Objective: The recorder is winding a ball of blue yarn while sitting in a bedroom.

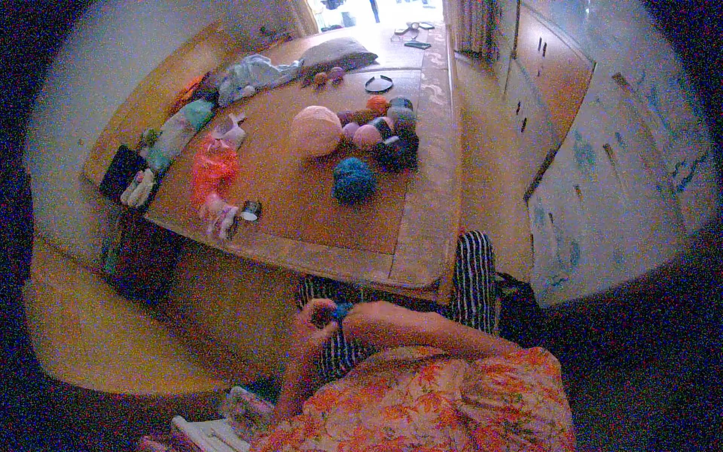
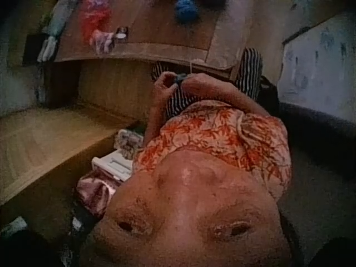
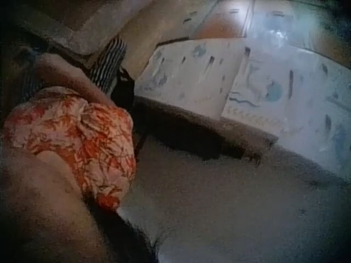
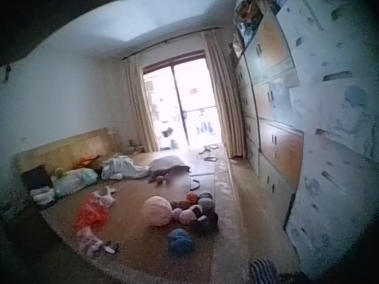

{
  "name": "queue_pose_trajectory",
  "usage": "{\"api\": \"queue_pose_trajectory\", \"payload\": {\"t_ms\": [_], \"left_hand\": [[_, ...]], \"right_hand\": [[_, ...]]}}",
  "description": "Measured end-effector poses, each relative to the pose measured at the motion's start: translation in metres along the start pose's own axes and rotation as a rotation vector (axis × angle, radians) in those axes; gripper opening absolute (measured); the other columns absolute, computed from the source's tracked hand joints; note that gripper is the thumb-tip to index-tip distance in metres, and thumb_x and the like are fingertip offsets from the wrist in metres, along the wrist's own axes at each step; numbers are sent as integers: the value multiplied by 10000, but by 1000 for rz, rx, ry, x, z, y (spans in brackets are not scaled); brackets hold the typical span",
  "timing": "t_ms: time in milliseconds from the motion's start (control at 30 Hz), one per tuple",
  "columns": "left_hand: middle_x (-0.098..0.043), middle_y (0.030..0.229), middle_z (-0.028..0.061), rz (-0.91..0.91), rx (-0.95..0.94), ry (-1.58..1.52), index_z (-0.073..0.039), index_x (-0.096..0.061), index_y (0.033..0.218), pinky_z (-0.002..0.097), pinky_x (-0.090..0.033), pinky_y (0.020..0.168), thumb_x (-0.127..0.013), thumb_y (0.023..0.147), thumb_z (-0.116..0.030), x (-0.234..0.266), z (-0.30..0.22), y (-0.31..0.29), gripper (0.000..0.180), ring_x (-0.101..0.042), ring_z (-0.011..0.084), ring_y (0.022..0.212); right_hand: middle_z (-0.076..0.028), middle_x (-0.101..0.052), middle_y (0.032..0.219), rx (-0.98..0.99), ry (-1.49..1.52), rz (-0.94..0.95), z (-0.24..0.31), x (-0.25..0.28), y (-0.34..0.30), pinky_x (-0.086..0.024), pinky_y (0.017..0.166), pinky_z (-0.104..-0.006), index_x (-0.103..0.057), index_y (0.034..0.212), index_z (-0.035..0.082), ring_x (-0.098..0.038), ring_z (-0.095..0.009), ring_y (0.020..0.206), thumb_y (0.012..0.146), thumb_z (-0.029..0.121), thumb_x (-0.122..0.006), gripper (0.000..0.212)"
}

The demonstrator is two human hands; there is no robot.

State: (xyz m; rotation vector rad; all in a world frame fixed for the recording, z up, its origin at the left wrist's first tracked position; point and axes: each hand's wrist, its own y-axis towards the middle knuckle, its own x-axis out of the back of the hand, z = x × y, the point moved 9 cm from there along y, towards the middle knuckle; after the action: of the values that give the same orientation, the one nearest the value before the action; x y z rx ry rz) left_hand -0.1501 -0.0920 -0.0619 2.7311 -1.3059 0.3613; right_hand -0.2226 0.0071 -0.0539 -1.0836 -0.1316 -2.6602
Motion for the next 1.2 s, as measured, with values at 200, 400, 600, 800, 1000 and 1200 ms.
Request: {"api": "queue_pose_trajectory", "payload": {"t_ms": [200,400,600,800,1000,1200], "left_hand": [[-591,978,34,377,-122,-392,-60,-569,1037,279,-473,828,-664,719,51,-40,-18,-14,350,-566,133,943],[-583,972,28,-78,-48,-418,-60,-559,1020,281,-452,848,-659,726,47,0,10,9,329,-556,134,935],[-570,1014,40,397,-139,-362,-60,-558,1009,279,-450,851,-651,726,59,-37,-19,-15,321,-547,133,954],[-584,1010,35,-77,-50,-412,-57,-565,1021,272,-465,850,-680,730,41,-6,-10,9,328,-569,131,946],[-587,1010,30,237,31,-147,-61,-559,1045,269,-468,849,-682,712,37,-25,16,-3,368,-576,129,932],[-590,1016,41,83,-128,-646,-63,-556,1027,279,-460,867,-668,713,52,-18,-7,-2,352,-572,132,951]], "right_hand": [[-125,-555,871,69,-24,-391,-18,42,-7,-461,737,-409,-562,852,58,-550,-329,862,825,104,-580,56],[-116,-556,872,166,-46,-282,6,13,-5,-468,744,-407,-575,888,58,-547,-333,860,791,62,-595,99],[-121,-556,880,102,-42,-408,-3,50,-11,-475,748,-413,-571,894,60,-557,-324,862,780,56,-601,118],[-120,-537,866,171,-77,-328,-4,10,-5,-471,745,-414,-558,891,64,-550,-316,857,792,58,-592,105],[-114,-543,870,211,-107,-323,26,44,-8,-477,747,-396,-557,892,65,-550,-316,866,778,63,-590,118],[-102,-573,960,48,-105,-540,-19,40,-10,-482,785,-389,-559,902,58,-554,-311,930,779,75,-600,130]]}}
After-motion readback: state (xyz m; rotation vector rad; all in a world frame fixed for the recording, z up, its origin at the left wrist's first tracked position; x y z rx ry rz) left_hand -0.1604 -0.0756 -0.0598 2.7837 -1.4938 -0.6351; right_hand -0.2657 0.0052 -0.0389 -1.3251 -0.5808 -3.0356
